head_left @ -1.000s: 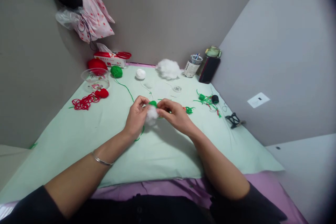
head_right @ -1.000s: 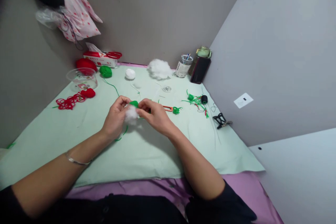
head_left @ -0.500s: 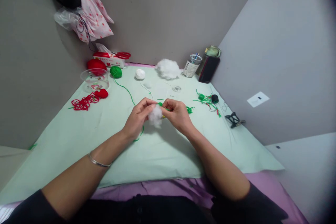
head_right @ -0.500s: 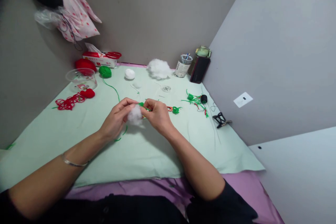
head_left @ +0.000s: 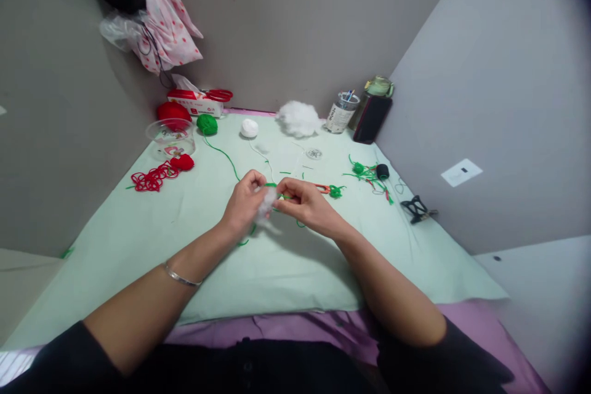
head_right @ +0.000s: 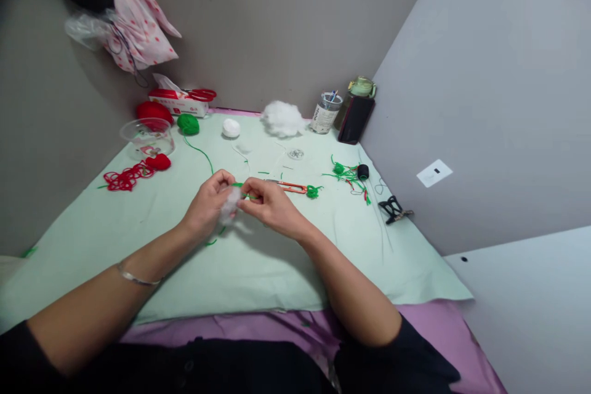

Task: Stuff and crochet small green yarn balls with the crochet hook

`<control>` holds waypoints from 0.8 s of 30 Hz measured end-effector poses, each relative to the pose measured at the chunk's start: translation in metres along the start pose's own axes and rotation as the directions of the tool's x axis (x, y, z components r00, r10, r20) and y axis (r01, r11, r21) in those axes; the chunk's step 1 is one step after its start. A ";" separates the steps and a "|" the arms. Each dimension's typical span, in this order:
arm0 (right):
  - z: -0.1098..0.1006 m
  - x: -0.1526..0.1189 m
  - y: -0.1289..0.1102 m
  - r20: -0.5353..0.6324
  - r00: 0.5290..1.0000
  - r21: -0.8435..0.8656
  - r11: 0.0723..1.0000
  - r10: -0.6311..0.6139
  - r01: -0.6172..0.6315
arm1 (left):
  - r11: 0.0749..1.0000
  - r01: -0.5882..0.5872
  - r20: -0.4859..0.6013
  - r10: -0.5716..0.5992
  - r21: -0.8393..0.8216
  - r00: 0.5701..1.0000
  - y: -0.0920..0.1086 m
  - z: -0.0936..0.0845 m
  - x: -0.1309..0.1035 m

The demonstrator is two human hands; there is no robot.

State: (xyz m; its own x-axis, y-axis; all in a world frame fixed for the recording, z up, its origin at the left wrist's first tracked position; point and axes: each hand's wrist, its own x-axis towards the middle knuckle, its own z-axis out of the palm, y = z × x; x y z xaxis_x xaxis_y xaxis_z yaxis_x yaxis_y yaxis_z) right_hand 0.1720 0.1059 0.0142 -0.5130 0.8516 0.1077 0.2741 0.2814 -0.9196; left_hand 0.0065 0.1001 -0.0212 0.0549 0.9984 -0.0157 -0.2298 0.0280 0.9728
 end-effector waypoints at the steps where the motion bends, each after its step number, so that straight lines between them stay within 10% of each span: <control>1: 0.002 0.002 0.002 -0.051 0.999 0.007 1.000 0.009 -0.008 | 1.000 0.008 0.008 -0.007 -0.011 1.000 0.000 0.001 0.000; 11: -0.004 0.007 0.017 -0.263 0.962 -0.076 0.993 0.071 -0.095 | 0.999 0.029 0.097 -0.026 -0.036 0.995 0.008 0.001 -0.007; 18: -0.007 0.001 0.002 -0.009 0.999 0.042 0.998 0.044 -0.044 | 0.998 0.021 0.024 -0.023 0.065 0.999 0.002 -0.004 0.000; 24: 0.008 0.003 0.008 -0.031 0.999 -0.039 0.999 0.010 -0.011 | 0.992 -0.062 -0.120 0.075 0.114 0.990 -0.005 -0.006 0.008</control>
State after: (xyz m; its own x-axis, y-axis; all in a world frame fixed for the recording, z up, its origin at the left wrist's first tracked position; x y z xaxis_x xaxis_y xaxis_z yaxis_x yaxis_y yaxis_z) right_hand 0.1658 0.1072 0.0040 -0.4852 0.8674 0.1101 0.3112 0.2890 -0.9053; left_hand 0.0021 0.1085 -0.0274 -0.0794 0.9964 0.0302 -0.1206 -0.0397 0.9919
